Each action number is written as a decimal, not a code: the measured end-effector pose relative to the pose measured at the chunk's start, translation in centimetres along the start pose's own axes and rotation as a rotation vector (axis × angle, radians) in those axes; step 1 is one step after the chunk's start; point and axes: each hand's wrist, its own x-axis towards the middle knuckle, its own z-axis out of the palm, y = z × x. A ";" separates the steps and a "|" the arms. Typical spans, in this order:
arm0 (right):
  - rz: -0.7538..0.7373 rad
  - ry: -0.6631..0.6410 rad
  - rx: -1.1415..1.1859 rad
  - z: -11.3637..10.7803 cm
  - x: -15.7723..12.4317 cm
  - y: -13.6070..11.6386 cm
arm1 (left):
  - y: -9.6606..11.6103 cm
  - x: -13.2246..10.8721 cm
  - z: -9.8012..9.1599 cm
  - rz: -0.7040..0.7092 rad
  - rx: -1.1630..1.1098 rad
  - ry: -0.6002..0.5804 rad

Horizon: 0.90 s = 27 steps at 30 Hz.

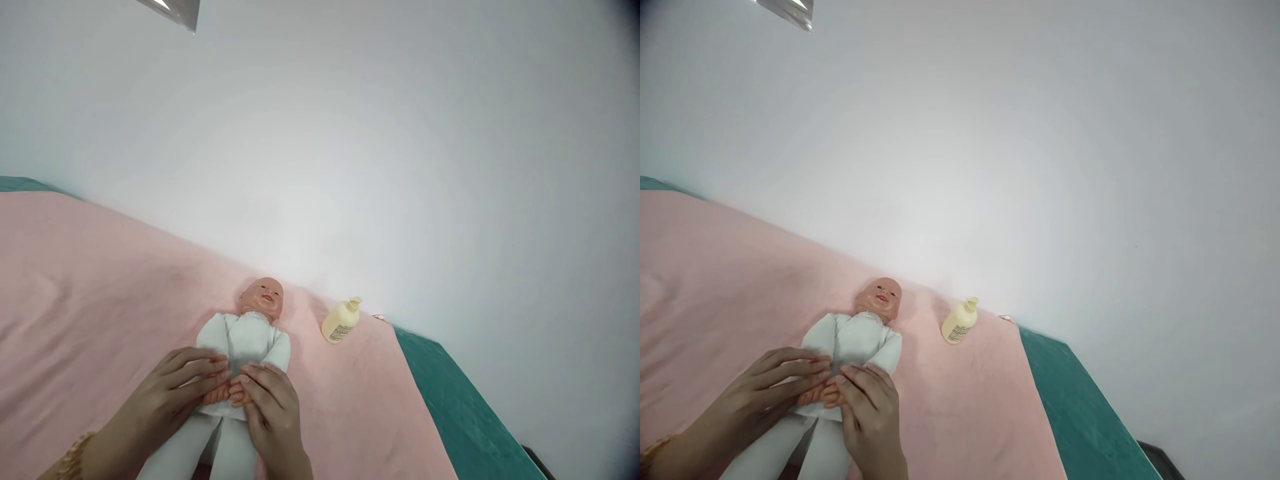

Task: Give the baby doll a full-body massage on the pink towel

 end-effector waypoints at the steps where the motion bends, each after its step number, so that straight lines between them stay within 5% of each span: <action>1: -0.008 -0.006 0.004 -0.1 0.1 0.0 | 0.1 0.1 0.1 0.009 0.015 0.005; 12: 0.055 -0.050 0.096 -0.2 0.2 0.0 | 0.8 1.0 -0.7 -0.004 -0.019 -0.008; 17: 0.122 0.058 0.131 -0.5 -0.5 0.9 | -0.1 0.4 -1.1 -0.111 -0.101 0.041; 20: 0.191 0.134 0.156 -0.6 -1.2 1.6 | -0.2 0.6 -2.0 -0.321 -0.223 0.159; 22: 0.292 0.191 0.157 -0.9 -1.5 1.9 | -0.2 0.8 -2.8 -0.636 -0.247 0.174; 25: 0.577 0.317 0.198 -1.6 -1.6 2.3 | -0.5 0.9 -4.2 -1.124 -0.143 0.150; 27: 0.800 0.413 0.207 -2.3 -1.5 2.7 | -1.2 0.8 -4.9 -1.228 -0.090 0.206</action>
